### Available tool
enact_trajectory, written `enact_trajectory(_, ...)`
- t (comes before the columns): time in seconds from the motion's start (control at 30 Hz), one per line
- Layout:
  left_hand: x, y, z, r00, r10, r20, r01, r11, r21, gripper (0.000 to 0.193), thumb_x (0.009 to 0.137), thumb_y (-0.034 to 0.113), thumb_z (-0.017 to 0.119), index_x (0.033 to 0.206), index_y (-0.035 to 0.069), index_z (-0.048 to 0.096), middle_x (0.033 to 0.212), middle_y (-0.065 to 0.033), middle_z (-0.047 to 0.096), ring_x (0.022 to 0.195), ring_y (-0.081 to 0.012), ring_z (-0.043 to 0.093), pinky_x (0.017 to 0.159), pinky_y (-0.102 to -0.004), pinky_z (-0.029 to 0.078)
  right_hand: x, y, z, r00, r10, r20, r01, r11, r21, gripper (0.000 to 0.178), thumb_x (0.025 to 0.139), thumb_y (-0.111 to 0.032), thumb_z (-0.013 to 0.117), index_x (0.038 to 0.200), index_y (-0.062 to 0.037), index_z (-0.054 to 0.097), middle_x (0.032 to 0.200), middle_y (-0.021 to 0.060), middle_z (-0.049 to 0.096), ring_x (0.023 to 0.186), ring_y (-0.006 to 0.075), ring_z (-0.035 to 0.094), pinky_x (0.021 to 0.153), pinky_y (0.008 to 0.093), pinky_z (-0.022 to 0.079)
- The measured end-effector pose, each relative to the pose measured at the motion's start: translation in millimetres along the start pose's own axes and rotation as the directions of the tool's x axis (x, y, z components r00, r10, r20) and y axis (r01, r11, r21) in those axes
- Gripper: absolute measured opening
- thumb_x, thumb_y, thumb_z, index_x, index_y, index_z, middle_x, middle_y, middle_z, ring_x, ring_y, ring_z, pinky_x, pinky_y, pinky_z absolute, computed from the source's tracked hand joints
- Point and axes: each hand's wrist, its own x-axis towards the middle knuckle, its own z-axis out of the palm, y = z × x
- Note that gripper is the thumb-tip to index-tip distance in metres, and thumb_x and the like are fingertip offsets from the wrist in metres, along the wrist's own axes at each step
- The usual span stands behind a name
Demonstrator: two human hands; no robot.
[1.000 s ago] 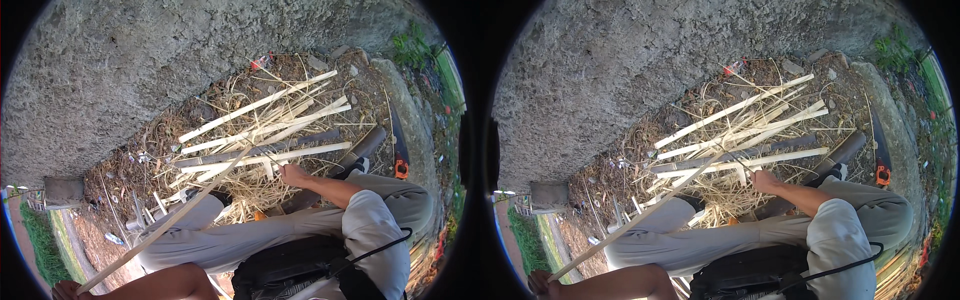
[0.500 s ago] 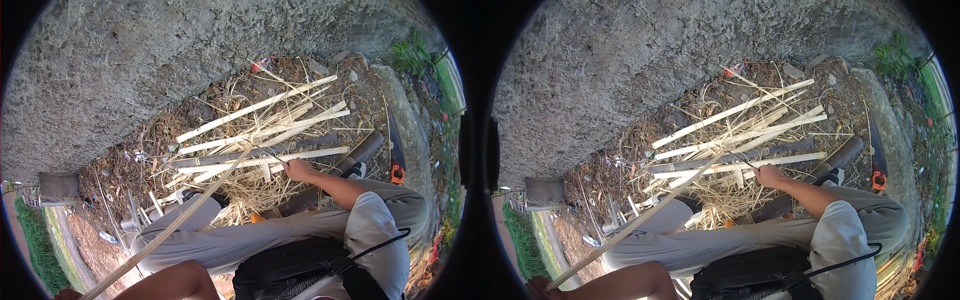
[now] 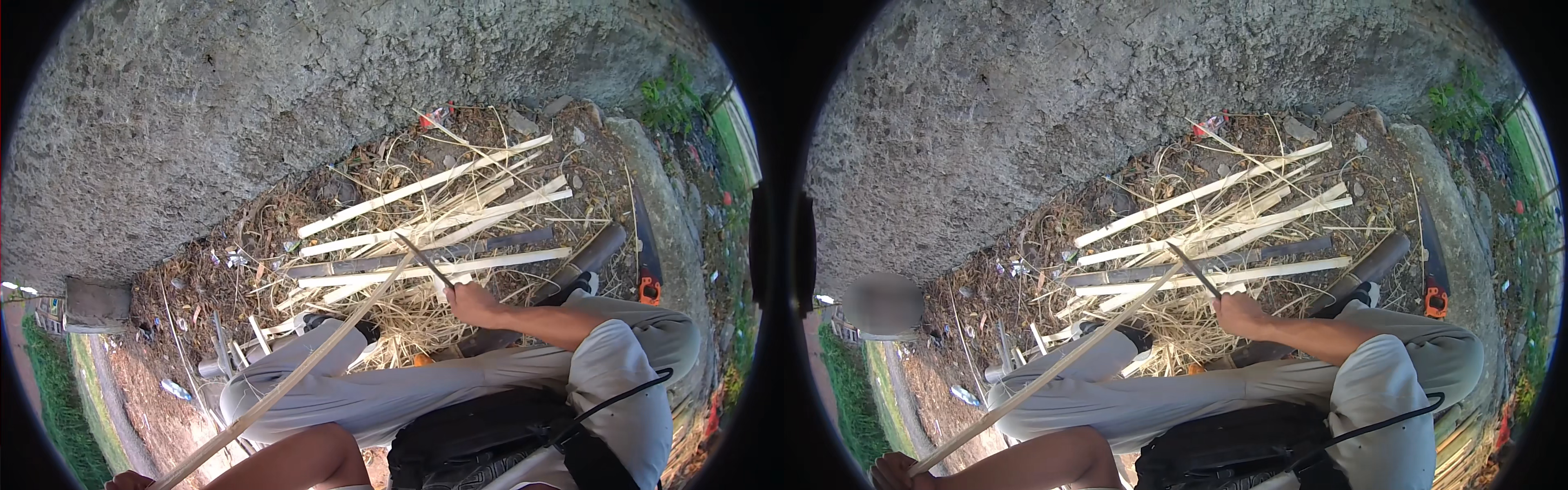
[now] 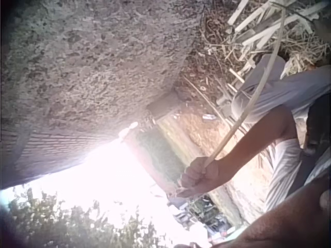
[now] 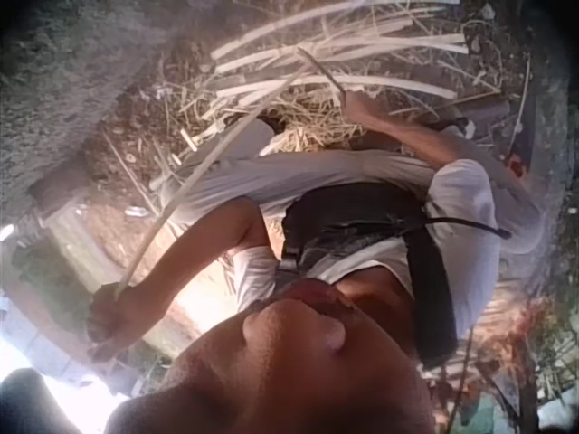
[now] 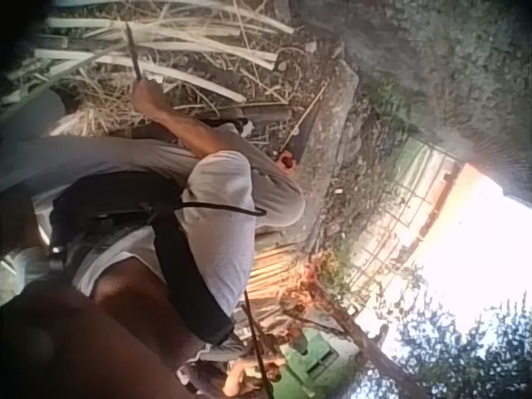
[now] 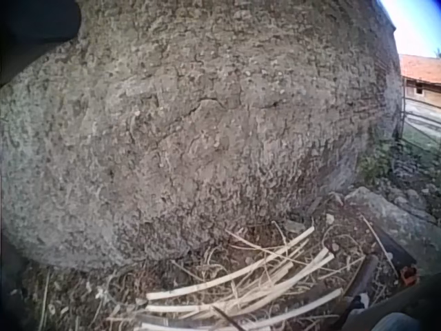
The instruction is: The person shaves a bamboo strip with a machete, bends the strip with both hands, and gathers bamboo shavings and strips on the ground by hand.
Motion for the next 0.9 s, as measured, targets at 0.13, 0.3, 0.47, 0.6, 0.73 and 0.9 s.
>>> enact_trajectory(0.13,9.3,-3.0,-5.8,0.999,-0.025,-0.021,0.023,0.996,-0.085,0.035,0.094,0.043,0.055,0.067,0.021,0.052,0.056,0.0086,0.047,0.044,-0.0042,0.039,0.038,-0.0190,0.029,-23.4,-71.8,-10.5,0.952,-0.297,-0.079,0.303,0.949,0.090,0.046,0.099,-0.033,0.038,0.084,0.0047,0.059,0.056,0.0217,0.057,0.053,0.0413,0.059,0.054,0.0516,0.047)
enact_trajectory(0.3,19.1,-11.0,12.2,0.988,-0.016,-0.151,0.031,0.994,0.103,0.038,0.095,0.038,0.045,0.065,0.017,0.038,0.053,0.0044,0.031,0.043,-0.0073,0.027,0.039,-0.0230,0.024,-9.5,-77.4,-3.1,0.881,-0.459,-0.115,0.474,0.855,0.210,0.043,0.099,-0.034,0.039,0.088,0.0021,0.060,0.059,0.0222,0.058,0.057,0.0428,0.059,0.057,0.0507,0.047)
enact_trajectory(0.47,15.8,-4.5,22.2,0.967,-0.012,-0.256,0.051,0.988,0.146,0.042,0.096,0.030,0.038,0.059,0.014,0.027,0.049,0.0019,0.021,0.040,-0.0077,0.017,0.036,-0.0230,0.017,44.9,41.5,23.6,0.993,0.034,-0.117,-0.027,0.998,0.055,0.065,0.100,-0.043,0.030,0.071,0.0047,0.063,0.069,0.0289,0.061,0.067,0.0463,0.061,0.067,0.0522,0.049)
enact_trajectory(0.6,20.1,-13.5,28.3,0.948,0.015,-0.318,0.043,0.984,0.173,0.042,0.096,0.030,0.039,0.059,0.013,0.027,0.050,0.0017,0.020,0.041,-0.0090,0.017,0.036,-0.0237,0.016,50.1,31.6,18.4,0.996,0.058,-0.069,-0.051,0.994,0.096,0.067,0.100,-0.044,0.029,0.072,0.0053,0.064,0.072,0.0290,0.063,0.075,0.0460,0.062,0.076,0.0522,0.049)
enact_trajectory(0.73,36.6,-32.6,9.9,0.926,0.059,-0.373,0.029,0.974,0.224,0.041,0.094,0.029,0.040,0.059,0.013,0.025,0.050,0.0005,0.019,0.041,-0.0102,0.016,0.037,-0.0257,0.013,27.4,35.1,33.8,0.963,-0.189,-0.190,0.209,0.974,0.088,0.062,0.099,-0.044,0.033,0.077,0.0045,0.065,0.072,0.0282,0.063,0.072,0.0462,0.062,0.074,0.0523,0.049)
enact_trajectory(0.9,35.3,-32.6,-18.9,0.991,-0.056,-0.121,0.063,0.996,0.060,0.043,0.095,0.047,0.045,0.067,0.015,0.038,0.056,0.0027,0.031,0.046,-0.0102,0.028,0.042,-0.0255,0.024,19.5,72.4,13.0,0.980,0.137,-0.142,-0.133,0.990,0.040,0.063,0.098,-0.042,0.037,0.071,0.0087,0.062,0.068,0.0315,0.060,0.065,0.0484,0.060,0.066,0.0541,0.049)
